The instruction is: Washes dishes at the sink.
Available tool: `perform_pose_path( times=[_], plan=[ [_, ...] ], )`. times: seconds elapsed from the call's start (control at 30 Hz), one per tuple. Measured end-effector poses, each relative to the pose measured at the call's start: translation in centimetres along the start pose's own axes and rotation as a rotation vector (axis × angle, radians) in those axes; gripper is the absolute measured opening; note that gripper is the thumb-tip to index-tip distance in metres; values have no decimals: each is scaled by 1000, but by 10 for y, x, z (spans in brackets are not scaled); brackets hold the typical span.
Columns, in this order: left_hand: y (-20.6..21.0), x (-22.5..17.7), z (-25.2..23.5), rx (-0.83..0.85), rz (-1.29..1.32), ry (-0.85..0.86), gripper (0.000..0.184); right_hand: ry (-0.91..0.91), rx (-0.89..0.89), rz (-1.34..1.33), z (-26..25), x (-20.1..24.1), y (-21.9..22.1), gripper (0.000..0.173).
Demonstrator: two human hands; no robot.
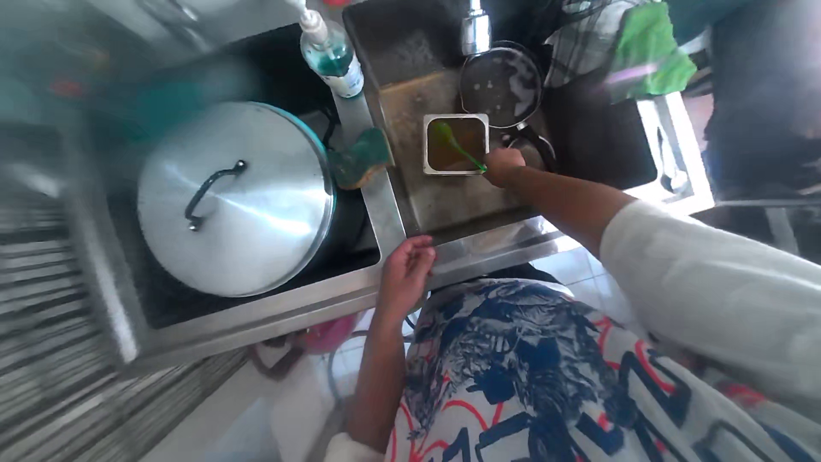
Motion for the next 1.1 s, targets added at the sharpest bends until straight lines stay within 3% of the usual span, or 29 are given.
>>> perform_pose_path(
  times=[0.23,0.4,0.53,0.67,0.87,0.97,1.03,1.1],
  plan=[
    [32,-19,1,139,-128,-16,34,-10,12,-1,6,3,-2,23],
    [50,-25,-5,140,-103,-50,32,35,-43,-316,4,-14,-9,25],
    [68,-33,-13,176,-121,-52,33,51,-84,-597,-13,-39,2,39],
    [82,-39,-20,187,-149,-53,33,1,-77,-552,-12,-57,11,36],
    [89,-44,-21,166,-209,-32,33,13,164,-436,-5,-86,10,39],
    [91,-44,-18,134,-203,-35,33,105,-49,-518,-14,-127,10,51],
    [94,-44,-15,110,-200,-48,33,183,-65,-532,7,-147,-12,55],
    [96,-45,-11,87,-208,-59,33,212,-11,-549,9,-166,-19,46]
  ],
)
Point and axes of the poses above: each hand's wrist, its own z-axis away from the middle knuckle, its own y-axis out of the palm, x = y × z, the point moved 4 cm from there along -z, towards the middle knuckle
